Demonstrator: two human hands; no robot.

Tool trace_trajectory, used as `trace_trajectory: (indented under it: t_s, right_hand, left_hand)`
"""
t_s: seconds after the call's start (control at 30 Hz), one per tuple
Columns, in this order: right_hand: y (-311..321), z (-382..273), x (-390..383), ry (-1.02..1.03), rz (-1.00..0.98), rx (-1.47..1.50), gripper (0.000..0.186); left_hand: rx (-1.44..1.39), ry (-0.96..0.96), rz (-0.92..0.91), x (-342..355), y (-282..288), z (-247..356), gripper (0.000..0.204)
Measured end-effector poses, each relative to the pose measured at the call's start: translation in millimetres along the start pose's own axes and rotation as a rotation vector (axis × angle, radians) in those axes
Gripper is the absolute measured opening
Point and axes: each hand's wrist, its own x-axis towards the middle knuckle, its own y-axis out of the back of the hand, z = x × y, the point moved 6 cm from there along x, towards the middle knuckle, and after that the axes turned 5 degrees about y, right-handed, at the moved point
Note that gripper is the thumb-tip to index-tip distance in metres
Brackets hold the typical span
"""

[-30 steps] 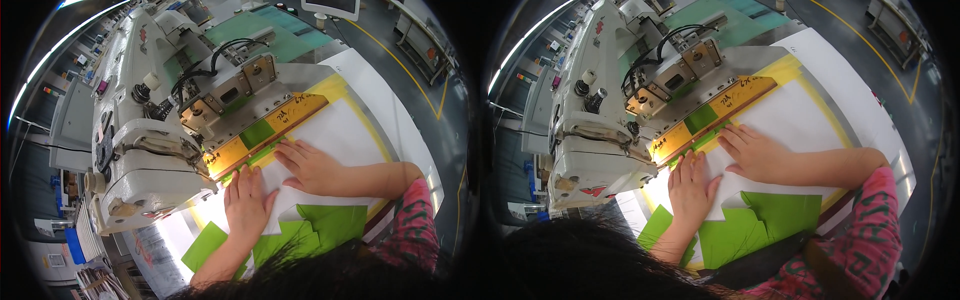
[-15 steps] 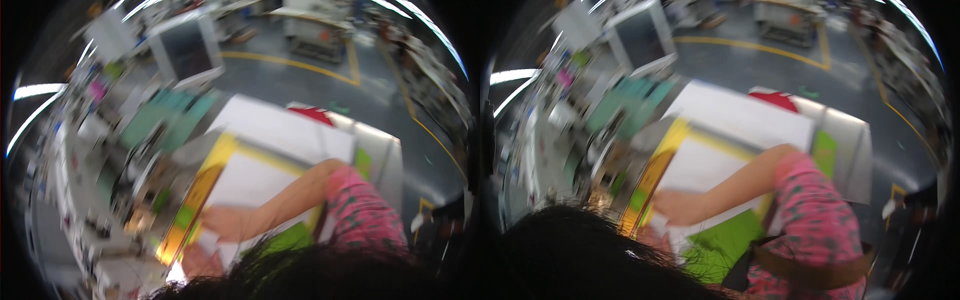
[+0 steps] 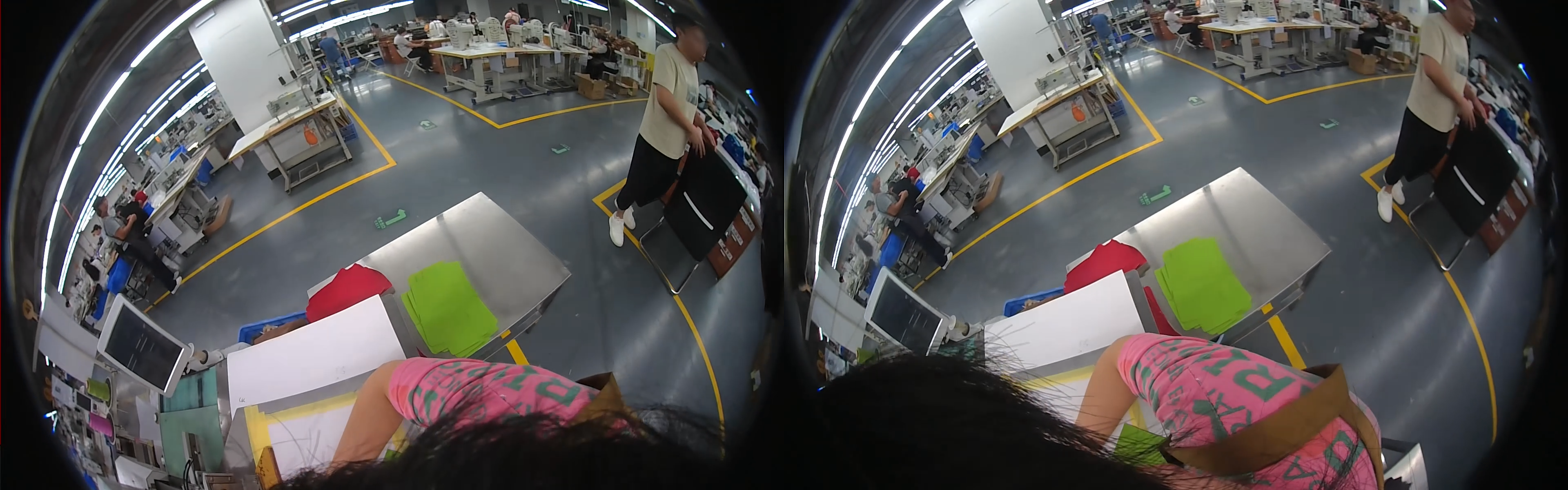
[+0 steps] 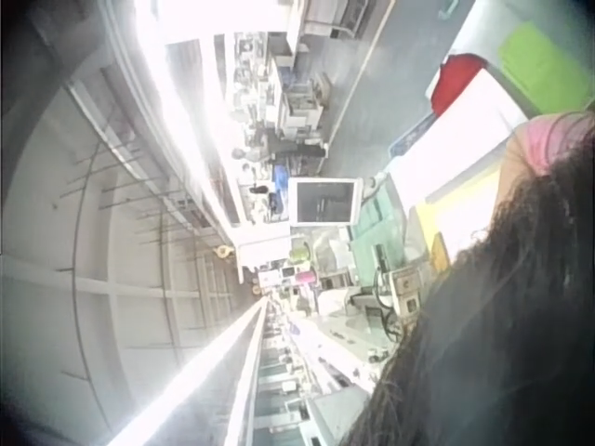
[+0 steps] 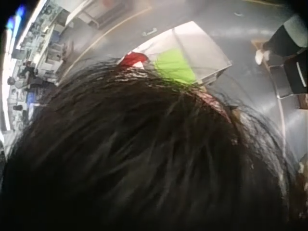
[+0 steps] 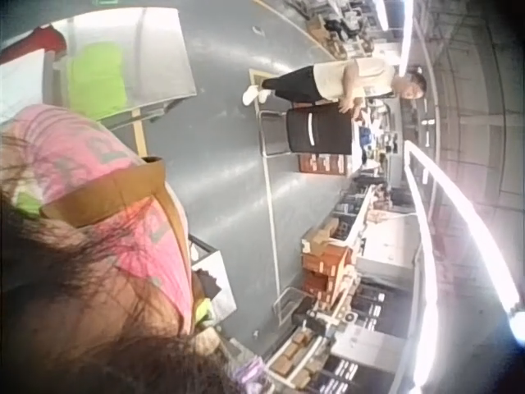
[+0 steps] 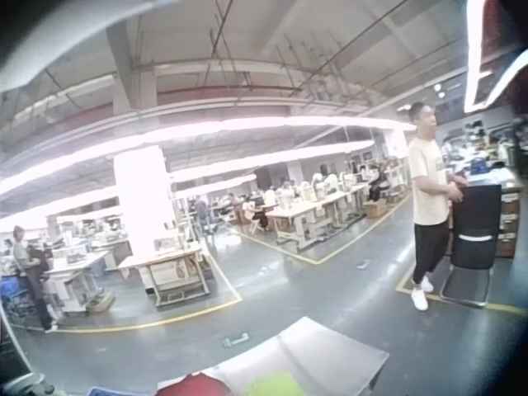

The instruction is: Operating an industrial sewing machine to stitch green fabric panels onto white backing.

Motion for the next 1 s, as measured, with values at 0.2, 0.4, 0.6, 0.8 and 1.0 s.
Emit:
trace_trajectory:
  t_s: [0.2, 0.4, 0.6, 0.8, 1.0]
  right_hand:
    - [8, 4, 11, -0.121, -0.148, 0.091, 0.049]
    - [-64, -69, 57, 0.033, -0.428, 0.475, 0.048]
    - [-57, -106, 60, 0.305, -0.315, 0.16, 0.054]
    - [-56, -116, 57, 0.329, -0.383, 0.16, 0.053]
    - [-54, -111, 58, 0.341, -0.344, 0.134, 0.051]
  left_hand:
    - [0.043, 0.106, -0.022, -22, 3, -28, 0.058]
    - [0.225, 0.596, -0.151, -161, 44, -76, 0.059]
    - [0.41, 0.995, -0.103, -283, 137, -55, 0.054]
    - [0.42, 1.136, -0.125, -294, 141, -50, 0.056]
    - [0.426, 1.102, -0.102, -297, 132, -53, 0.059]
